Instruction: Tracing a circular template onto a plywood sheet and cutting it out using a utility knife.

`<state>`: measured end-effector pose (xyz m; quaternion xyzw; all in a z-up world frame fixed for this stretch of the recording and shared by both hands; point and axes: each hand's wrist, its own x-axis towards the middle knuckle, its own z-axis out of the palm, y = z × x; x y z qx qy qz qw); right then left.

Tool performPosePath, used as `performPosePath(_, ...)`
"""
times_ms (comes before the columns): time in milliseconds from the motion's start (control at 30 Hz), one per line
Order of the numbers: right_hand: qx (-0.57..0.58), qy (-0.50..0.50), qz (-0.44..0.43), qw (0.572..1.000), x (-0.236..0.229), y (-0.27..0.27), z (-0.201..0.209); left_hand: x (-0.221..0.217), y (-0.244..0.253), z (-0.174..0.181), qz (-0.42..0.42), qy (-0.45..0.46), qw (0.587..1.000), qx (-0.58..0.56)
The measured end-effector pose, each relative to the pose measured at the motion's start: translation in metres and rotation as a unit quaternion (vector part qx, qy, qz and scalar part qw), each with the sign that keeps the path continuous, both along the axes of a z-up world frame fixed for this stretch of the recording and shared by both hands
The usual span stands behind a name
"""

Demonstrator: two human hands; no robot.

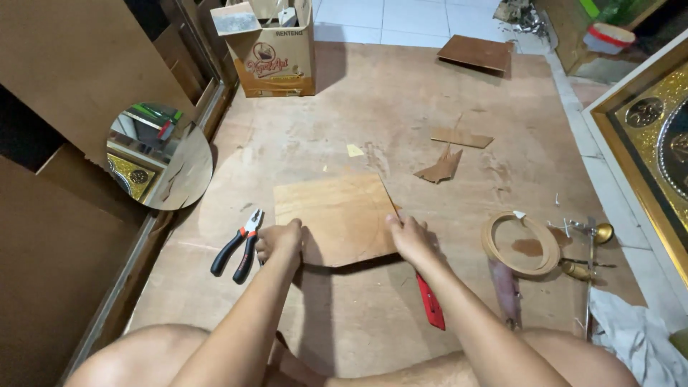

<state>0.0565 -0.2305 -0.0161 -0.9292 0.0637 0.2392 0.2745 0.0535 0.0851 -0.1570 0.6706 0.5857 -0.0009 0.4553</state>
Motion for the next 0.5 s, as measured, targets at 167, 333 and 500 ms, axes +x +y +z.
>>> performPosePath(167, 0.213, -0.050, -0.106, 0.970, -0.007, -0.006, 0.039, -0.009, -0.049, 0.115, -0.052, -0.085, 0.990, -0.095)
performPosePath(333, 0.289, -0.019, -0.275, 0.917, -0.034, -0.003, 0.085, -0.023, -0.070, 0.167, -0.142, -0.110, 0.978, -0.102)
performPosePath(500, 0.586, 0.104, -0.275, 0.755, 0.000, -0.025, 0.021, -0.024, -0.076, 0.165, -0.126, -0.216, 0.946, -0.204)
